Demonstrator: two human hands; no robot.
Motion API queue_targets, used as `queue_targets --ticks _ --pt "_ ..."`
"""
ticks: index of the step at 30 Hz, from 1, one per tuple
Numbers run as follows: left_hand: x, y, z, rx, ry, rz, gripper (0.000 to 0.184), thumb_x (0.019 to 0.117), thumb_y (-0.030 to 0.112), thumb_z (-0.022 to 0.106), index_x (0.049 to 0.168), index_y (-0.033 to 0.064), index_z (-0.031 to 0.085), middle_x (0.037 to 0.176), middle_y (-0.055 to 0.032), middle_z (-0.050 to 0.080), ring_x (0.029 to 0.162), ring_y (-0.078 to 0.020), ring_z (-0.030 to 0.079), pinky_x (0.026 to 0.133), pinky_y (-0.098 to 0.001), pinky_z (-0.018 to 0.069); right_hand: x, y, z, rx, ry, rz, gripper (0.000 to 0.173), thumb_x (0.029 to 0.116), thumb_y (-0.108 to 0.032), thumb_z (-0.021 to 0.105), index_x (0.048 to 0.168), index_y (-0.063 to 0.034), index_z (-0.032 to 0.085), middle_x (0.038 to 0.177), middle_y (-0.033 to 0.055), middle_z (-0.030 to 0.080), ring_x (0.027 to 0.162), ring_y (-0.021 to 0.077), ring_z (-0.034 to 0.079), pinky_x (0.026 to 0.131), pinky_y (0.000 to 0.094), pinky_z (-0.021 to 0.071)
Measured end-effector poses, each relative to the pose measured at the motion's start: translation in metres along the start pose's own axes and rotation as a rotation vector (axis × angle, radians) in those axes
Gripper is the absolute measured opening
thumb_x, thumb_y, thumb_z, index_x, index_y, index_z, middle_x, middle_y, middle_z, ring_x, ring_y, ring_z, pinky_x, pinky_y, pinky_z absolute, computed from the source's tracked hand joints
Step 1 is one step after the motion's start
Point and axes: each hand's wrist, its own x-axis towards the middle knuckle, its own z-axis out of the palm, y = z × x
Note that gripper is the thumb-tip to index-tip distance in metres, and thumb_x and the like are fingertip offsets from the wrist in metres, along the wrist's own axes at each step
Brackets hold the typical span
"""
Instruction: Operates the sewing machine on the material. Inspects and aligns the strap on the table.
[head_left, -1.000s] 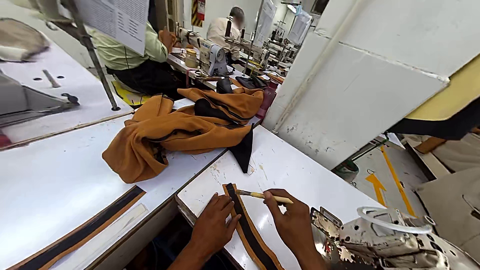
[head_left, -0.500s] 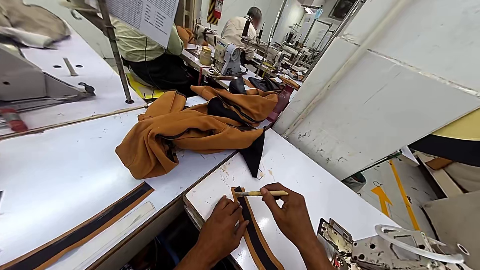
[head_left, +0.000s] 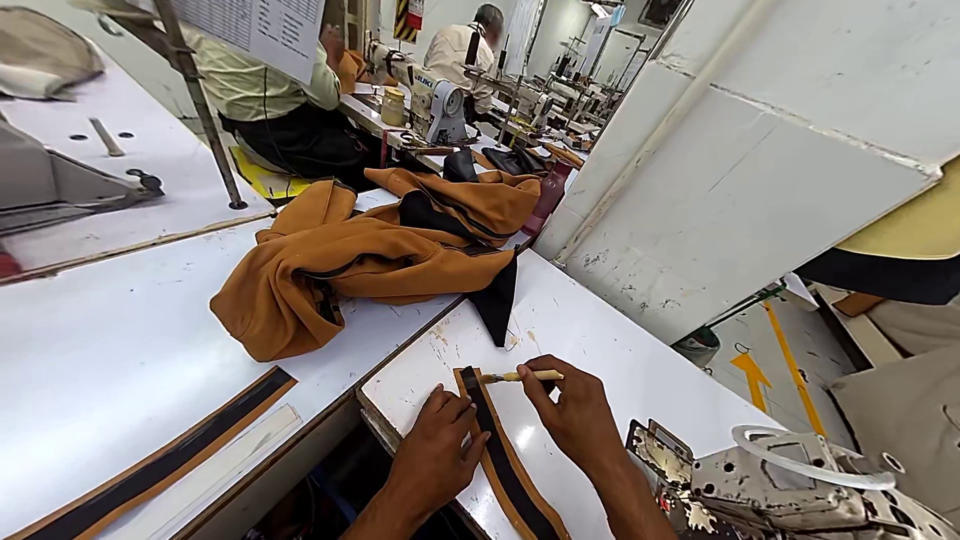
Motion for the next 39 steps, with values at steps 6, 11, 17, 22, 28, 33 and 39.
queue_targets --ticks 6,11,17,22,28,33,39 --pt "0.000 -0.001 0.000 -0.009 -0.006 -0.001 0.044 0.0991 0.045 0.059 0.117 0.0095 0.076 0.124 -0.0047 0.072 0.125 -0.0253 0.064 0.121 -0.0556 0.0311 -0.006 -0.009 0.005 0.015 0.075 -0.004 0.023 0.0992 -0.035 0.063 0.095 -0.0163 0.076 0.074 -0.0090 0.069 0.063 -0.0021 0.063 0.058 0.0169 0.0548" --pt "0.000 -0.002 -0.002 -0.001 -0.004 0.012 0.044 0.0991 0.046 0.058 0.116 0.0096 0.077 0.124 -0.0050 0.072 0.126 -0.0264 0.063 0.120 -0.0581 0.0315 -0.007 -0.019 0.000 -0.085 0.137 0.015 0.026 0.0983 -0.034 0.060 0.082 -0.0161 0.070 0.060 -0.0095 0.057 0.050 -0.0007 0.052 0.045 0.0188 0.0442" --pt "0.000 -0.002 -0.004 -0.016 -0.014 0.009 0.043 0.0983 0.046 0.060 0.114 0.0094 0.077 0.126 -0.0058 0.071 0.127 -0.0277 0.062 0.120 -0.0601 0.0308 -0.016 -0.019 0.002 -0.083 0.088 0.029 0.030 0.0998 -0.032 0.058 0.078 -0.0151 0.069 0.058 -0.0072 0.055 0.049 0.0032 0.052 0.045 0.0227 0.0445" --pt "0.001 -0.005 -0.003 -0.017 -0.007 0.018 0.043 0.0974 0.046 0.062 0.113 0.0097 0.078 0.125 -0.0054 0.071 0.128 -0.0281 0.061 0.120 -0.0604 0.0312 -0.023 -0.026 -0.011 -0.063 0.129 0.014 0.028 0.0995 -0.030 0.058 0.079 -0.0146 0.070 0.060 -0.0078 0.057 0.050 0.0016 0.053 0.045 0.0211 0.0453" --pt "0.002 -0.006 -0.004 -0.011 -0.005 0.025 0.043 0.0955 0.047 0.063 0.112 0.0108 0.079 0.124 -0.0048 0.072 0.127 -0.0279 0.062 0.120 -0.0606 0.0322 -0.043 -0.029 -0.024 -0.144 0.045 0.043 0.033 0.0999 -0.031 0.054 0.073 -0.0150 0.063 0.055 -0.0063 0.049 0.048 0.0058 0.050 0.043 0.0255 0.0413" --pt "0.003 -0.007 -0.005 0.006 -0.013 0.035 0.044 0.0948 0.047 0.063 0.113 0.0096 0.078 0.125 -0.0067 0.071 0.125 -0.0289 0.063 0.119 -0.0613 0.0325 -0.062 -0.030 -0.035 -0.066 0.031 0.019 0.028 0.1011 -0.031 0.058 0.082 -0.0138 0.070 0.063 -0.0068 0.058 0.055 0.0032 0.056 0.049 0.0222 0.0481" --pt "0.003 -0.009 -0.007 0.023 -0.017 0.044 0.045 0.0953 0.048 0.062 0.114 0.0097 0.078 0.126 -0.0077 0.071 0.126 -0.0296 0.063 0.119 -0.0621 0.0315 -0.079 -0.035 -0.051 -0.042 0.050 0.001 0.027 0.1008 -0.030 0.059 0.081 -0.0141 0.070 0.065 -0.0071 0.059 0.057 0.0023 0.057 0.051 0.0211 0.0491"
